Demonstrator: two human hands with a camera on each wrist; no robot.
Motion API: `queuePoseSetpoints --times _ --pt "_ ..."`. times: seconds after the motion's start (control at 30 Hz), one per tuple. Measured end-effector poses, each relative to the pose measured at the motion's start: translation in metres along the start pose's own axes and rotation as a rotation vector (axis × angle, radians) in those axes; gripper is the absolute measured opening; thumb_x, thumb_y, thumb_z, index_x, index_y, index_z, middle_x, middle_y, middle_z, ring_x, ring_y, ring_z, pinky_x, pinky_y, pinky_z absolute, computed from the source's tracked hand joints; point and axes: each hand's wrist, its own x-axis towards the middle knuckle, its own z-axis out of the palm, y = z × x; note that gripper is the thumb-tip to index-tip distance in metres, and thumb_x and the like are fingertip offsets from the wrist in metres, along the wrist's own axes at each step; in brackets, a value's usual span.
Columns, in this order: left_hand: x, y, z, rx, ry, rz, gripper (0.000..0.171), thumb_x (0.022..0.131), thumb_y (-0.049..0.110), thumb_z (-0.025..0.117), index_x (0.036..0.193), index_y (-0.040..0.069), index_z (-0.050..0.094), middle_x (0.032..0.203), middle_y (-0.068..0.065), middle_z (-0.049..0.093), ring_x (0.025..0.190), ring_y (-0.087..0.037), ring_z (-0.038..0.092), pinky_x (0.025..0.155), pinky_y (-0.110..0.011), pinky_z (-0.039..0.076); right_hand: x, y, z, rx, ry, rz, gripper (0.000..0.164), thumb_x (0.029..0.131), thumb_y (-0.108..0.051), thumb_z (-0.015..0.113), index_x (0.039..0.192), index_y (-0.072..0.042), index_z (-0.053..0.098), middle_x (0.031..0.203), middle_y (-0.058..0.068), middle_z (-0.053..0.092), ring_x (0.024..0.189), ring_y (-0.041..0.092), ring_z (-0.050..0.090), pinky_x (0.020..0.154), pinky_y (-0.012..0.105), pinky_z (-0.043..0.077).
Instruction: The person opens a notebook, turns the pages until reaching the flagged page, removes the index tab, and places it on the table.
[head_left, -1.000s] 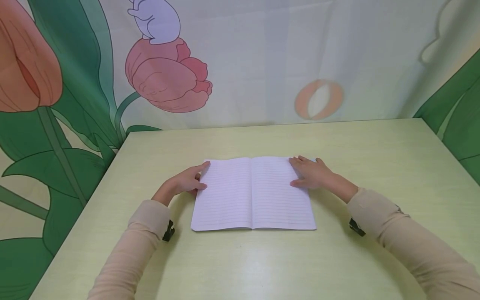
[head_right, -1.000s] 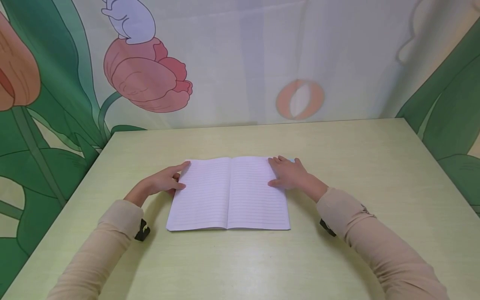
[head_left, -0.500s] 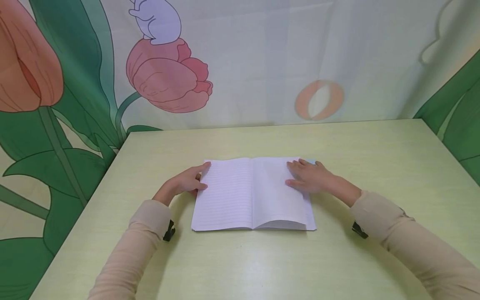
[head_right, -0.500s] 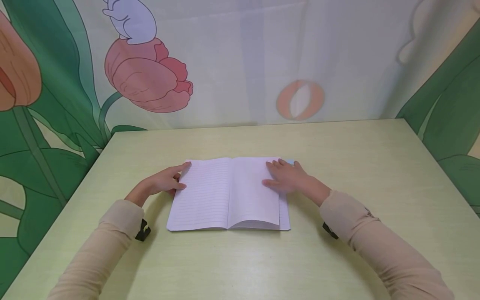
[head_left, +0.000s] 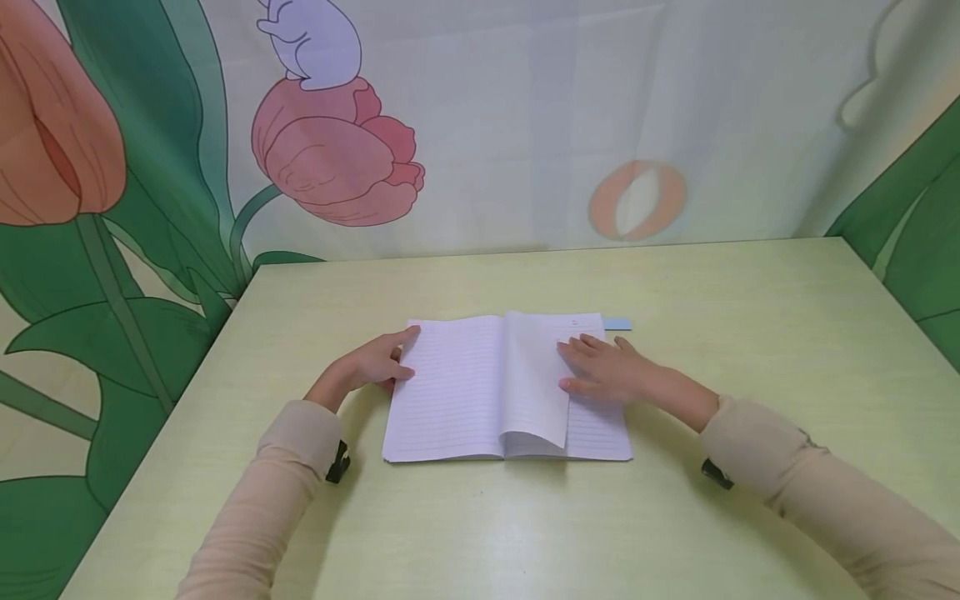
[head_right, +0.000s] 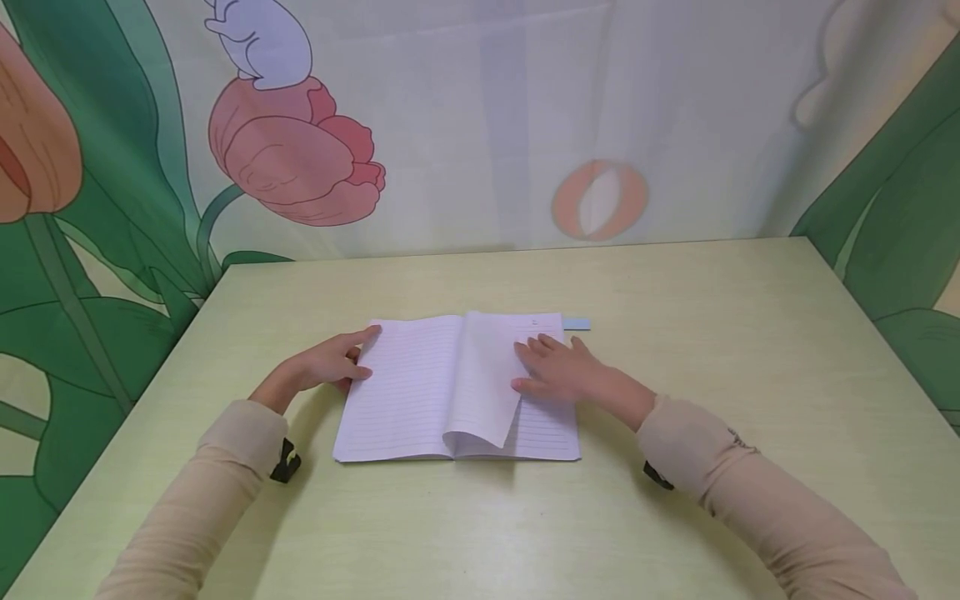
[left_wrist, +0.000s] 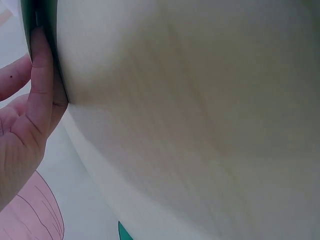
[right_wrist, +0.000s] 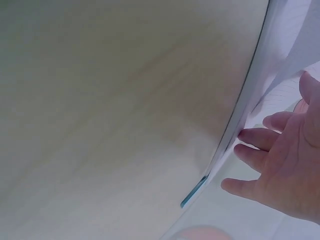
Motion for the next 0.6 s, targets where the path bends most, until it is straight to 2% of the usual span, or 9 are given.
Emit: queuePoseSetpoints --times 0.2,0.33,0.47,0.6 --pt "0.0011 -0.0007 -0.0001 0.020 0.013 -0.004 0.074 0.089 -0.001 0.054 0.147 0.010 0.009 0.099 -0.018 0.049 0.073 -0.020 0.053 0.064 -0.028 0.047 -0.0041 -0.0100 -0.0001 -0.035 0.000 -0.045 0.069 0.089 -0.038 0.054 0.141 -0.001 0.027 0.142 0.024 0.028 0.132 0.038 0.021 0.097 0.064 0.013" --pt "0.0012 -0.0006 -0.0001 0.024 0.022 -0.006 0.074 0.088 0.000 0.054 0.147 0.011 0.010 0.098 -0.017 0.049 0.072 -0.019 0.052 0.063 -0.027 0.047 -0.0027 -0.0120 0.0004 -0.089 0.050 -0.037 0.058 0.091 -0.028 0.052 0.139 -0.001 0.034 0.138 0.021 0.037 0.129 0.037 0.028 0.096 0.062 0.021" --pt "0.0016 -0.0009 0.0000 0.029 0.023 -0.005 0.075 0.088 0.000 0.055 0.147 0.012 0.010 0.094 -0.017 0.049 0.070 -0.020 0.051 0.062 -0.027 0.046 0.0000 -0.0109 0.0006 -0.133 0.162 -0.052 0.042 0.093 -0.018 0.045 0.132 -0.002 0.047 0.128 0.017 0.050 0.120 0.038 0.041 0.088 0.057 0.036" --pt "0.0014 -0.0020 0.0000 0.027 0.021 -0.004 0.075 0.088 0.001 0.055 0.147 0.012 0.011 0.094 -0.016 0.049 0.069 -0.020 0.052 0.063 -0.027 0.047 0.0016 -0.0112 -0.0013 -0.116 0.293 -0.047 0.037 0.091 -0.012 0.045 0.126 -0.003 0.054 0.124 0.020 0.053 0.114 0.041 0.046 0.086 0.052 0.040"
